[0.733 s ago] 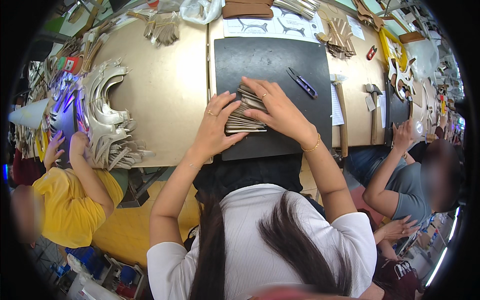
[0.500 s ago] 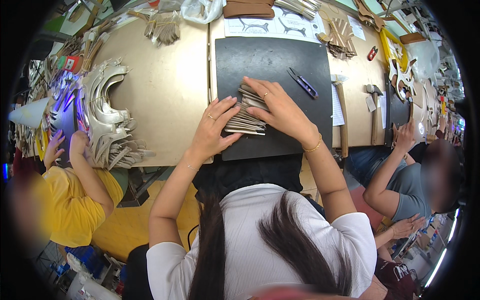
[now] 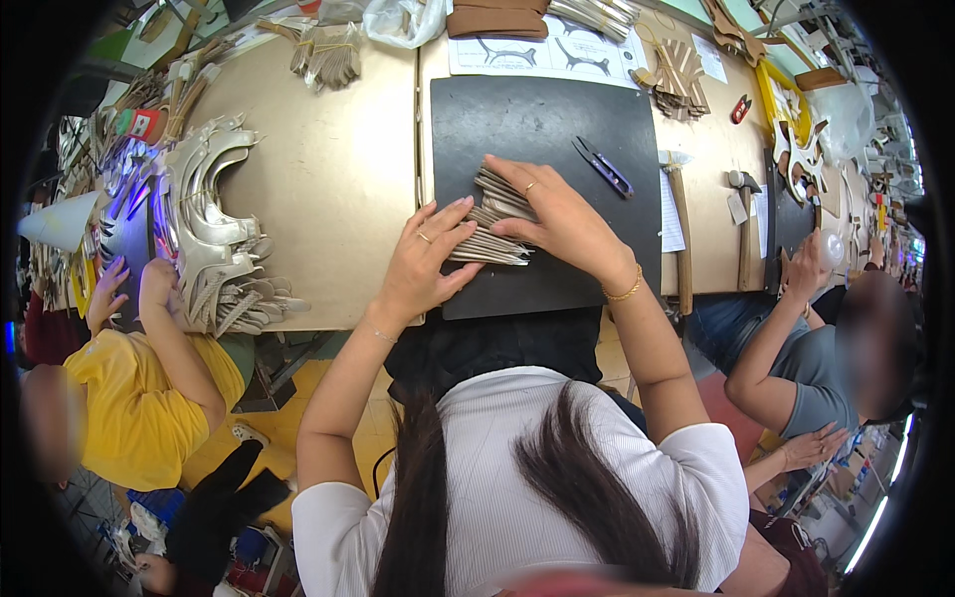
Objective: The person repeatedly picks up small beige plastic components and a flat white piece, aligns them, and presses them together by hand. They place the assembled units on a black mat and continue the same process with additional parts. The person also gathers and stacks the completed units at the end.
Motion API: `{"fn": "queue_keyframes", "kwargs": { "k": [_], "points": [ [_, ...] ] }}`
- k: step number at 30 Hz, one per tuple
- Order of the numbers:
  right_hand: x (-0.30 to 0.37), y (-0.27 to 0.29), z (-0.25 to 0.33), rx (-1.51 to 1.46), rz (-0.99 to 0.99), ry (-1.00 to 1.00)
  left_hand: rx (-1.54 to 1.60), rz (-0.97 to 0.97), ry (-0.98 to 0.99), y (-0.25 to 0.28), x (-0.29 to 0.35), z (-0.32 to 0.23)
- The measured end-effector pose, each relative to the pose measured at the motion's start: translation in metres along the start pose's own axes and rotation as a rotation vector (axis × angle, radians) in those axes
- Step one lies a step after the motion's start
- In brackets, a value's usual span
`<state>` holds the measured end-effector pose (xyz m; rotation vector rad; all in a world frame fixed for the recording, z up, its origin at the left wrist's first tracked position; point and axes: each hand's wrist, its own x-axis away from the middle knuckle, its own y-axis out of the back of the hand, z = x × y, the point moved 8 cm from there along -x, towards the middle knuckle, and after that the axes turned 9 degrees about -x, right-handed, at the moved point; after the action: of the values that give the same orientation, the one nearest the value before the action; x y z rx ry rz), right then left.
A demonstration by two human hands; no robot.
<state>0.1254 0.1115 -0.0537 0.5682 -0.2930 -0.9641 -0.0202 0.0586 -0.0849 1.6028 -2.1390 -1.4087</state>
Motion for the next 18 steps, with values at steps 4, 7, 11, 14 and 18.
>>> {"fn": "queue_keyframes", "kwargs": {
  "k": [4, 7, 11, 14, 18],
  "points": [
    [0.0, 0.006, -0.005, -0.026, -0.015, -0.012, 0.003, 0.008, 0.007, 0.0, 0.0, -0.001],
    [-0.002, 0.007, -0.012, -0.065, -0.011, -0.043, -0.004, 0.009, 0.0, -0.001, 0.0, -0.002],
    [-0.005, 0.008, -0.013, -0.067, -0.022, -0.03, 0.028, 0.025, 0.004, -0.003, 0.001, -0.002],
    [-0.008, 0.008, -0.01, -0.037, -0.047, 0.002, 0.046, 0.017, -0.016, -0.004, 0.0, -0.004],
    [-0.009, 0.008, -0.008, -0.042, -0.072, -0.006, 0.031, -0.009, -0.035, -0.003, 0.0, -0.005]
  ]
}}
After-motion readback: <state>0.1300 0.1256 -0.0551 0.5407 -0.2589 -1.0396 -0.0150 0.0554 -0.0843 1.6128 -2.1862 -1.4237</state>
